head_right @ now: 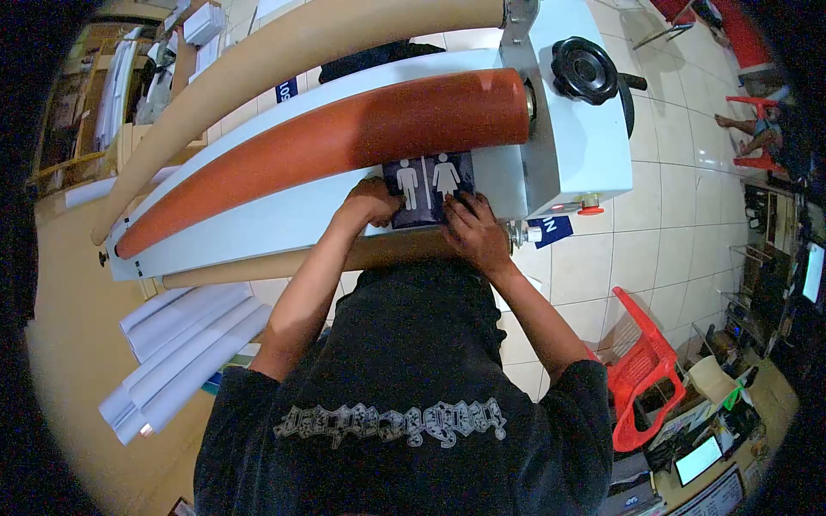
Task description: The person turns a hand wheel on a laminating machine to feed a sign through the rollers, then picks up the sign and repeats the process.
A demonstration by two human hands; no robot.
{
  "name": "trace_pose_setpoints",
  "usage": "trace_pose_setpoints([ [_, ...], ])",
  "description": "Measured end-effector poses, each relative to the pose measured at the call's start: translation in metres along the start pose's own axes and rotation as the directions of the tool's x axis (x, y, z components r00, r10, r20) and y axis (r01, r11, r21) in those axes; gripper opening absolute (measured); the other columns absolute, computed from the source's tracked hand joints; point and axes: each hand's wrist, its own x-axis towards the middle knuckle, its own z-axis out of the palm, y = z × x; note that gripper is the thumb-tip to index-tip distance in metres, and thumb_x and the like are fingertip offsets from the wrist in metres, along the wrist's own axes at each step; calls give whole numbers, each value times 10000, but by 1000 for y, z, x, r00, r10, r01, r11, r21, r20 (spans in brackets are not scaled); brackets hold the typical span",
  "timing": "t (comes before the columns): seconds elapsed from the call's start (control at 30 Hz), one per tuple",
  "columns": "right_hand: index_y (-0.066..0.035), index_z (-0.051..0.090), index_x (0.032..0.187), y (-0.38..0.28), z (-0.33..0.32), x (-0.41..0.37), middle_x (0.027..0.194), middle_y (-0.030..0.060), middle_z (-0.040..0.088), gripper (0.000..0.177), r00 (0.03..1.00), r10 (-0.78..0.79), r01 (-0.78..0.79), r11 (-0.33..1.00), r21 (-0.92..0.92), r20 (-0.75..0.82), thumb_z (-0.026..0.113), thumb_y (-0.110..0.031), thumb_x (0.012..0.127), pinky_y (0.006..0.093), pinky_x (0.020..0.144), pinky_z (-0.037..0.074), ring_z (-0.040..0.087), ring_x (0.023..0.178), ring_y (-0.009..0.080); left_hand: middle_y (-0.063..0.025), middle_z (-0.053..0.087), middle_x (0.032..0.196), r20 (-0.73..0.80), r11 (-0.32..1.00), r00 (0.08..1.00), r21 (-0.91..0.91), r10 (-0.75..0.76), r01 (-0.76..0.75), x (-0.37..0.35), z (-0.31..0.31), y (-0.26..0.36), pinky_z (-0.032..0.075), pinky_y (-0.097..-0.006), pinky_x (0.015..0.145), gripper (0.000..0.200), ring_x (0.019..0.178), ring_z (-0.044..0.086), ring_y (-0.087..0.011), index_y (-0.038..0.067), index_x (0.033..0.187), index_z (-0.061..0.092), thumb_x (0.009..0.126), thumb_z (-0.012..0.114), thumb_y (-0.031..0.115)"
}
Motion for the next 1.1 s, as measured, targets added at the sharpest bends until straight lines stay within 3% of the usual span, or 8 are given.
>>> trace_pose_setpoints([
  [0.33, -17, 634, 1070, 0, -3, 12, 1206, 102, 604, 339, 1000, -5, 6, 999, 39, -23, 714, -151, 769, 466, 1019, 400, 524, 1155, 311, -168, 661, 646, -47, 998, 999, -66, -18, 15, -9, -4, -3, 531, -386, 664, 445, 625, 677, -262, -31, 887, 671, 887, 578, 404],
  [0.43, -19, 646, 1062, -1, -3, 14, 1189, 102, 620, 354, 999, -11, 11, 1000, 16, -42, 741, -129, 739, 438, 983, 444, 530, 1157, 316, -184, 688, 769, -71, 999, 997, -47, -17, 13, -15, 0, -6, 533, -391, 736, 480, 724, 691, -275, -40, 928, 667, 885, 576, 429],
  [0.5, -19, 633, 1075, 0, -2, 14, 1199, 104, 609, 364, 999, -18, 19, 1000, 18, -42, 734, -142, 748, 452, 997, 426, 527, 1153, 318, -195, 682, 935, -403, 972, 902, 226, 153, -63, -6, 20, -18, 522, -408, 787, 522, 850, 678, -301, -34, 989, 658, 882, 575, 470],
  [0.63, -24, 615, 1098, 4, 5, 11, 1213, 98, 595, 386, 999, -24, 25, 999, 23, -35, 730, -155, 753, 467, 1014, 407, 519, 1158, 314, -192, 655, 984, -498, 980, 865, 194, 64, 39, -28, 26, -10, 518, -419, 792, 454, 932, 642, -321, -23, 1028, 647, 854, 634, 397],
  [0.7, -22, 633, 1082, 2, 0, 14, 1206, 95, 608, 368, 999, -23, 23, 1000, 4, -33, 734, -147, 751, 447, 1000, 423, 526, 1156, 309, -169, 644, 950, -723, 963, 642, 136, 257, -232, -24, 44, -18, 523, -405, 770, 358, 908, 631, -316, 7, 1016, 651, 801, 690, 290],
  [0.83, -27, 653, 1067, 2, -2, 16, 1192, 91, 623, 355, 1000, -13, 13, 1000, -8, -19, 743, -146, 744, 426, 980, 442, 532, 1152, 300, -147, 626, 956, -695, 867, 526, 327, 491, -376, -19, 59, -29, 526, -378, 743, 397, 893, 614, -306, 41, 1114, 623, 759, 706, 199],
  [0.9, -30, 635, 1096, 4, 4, 11, 1207, 90, 610, 377, 1000, -9, 9, 1000, -9, -7, 731, -147, 751, 439, 1000, 426, 525, 1159, 301, -153, 593, 1115, -643, 778, 448, 433, 621, -456, -15, 66, -37, 500, -399, 844, 566, 1007, 580, -319, 84, 1255, 554, 740, 717, 252],
  [1.1, -27, 618, 1118, 7, 3, 12, 1220, 100, 596, 389, 999, -36, 37, 999, 20, -15, 716, -161, 765, 447, 1007, 417, 514, 1165, 312, -135, 514, 1264, -590, 783, 516, 439, 621, -440, -40, 63, -35, 384, -447, 1014, 695, 1198, 467, -315, 58, 1300, 517, 706, 719, 357],
])
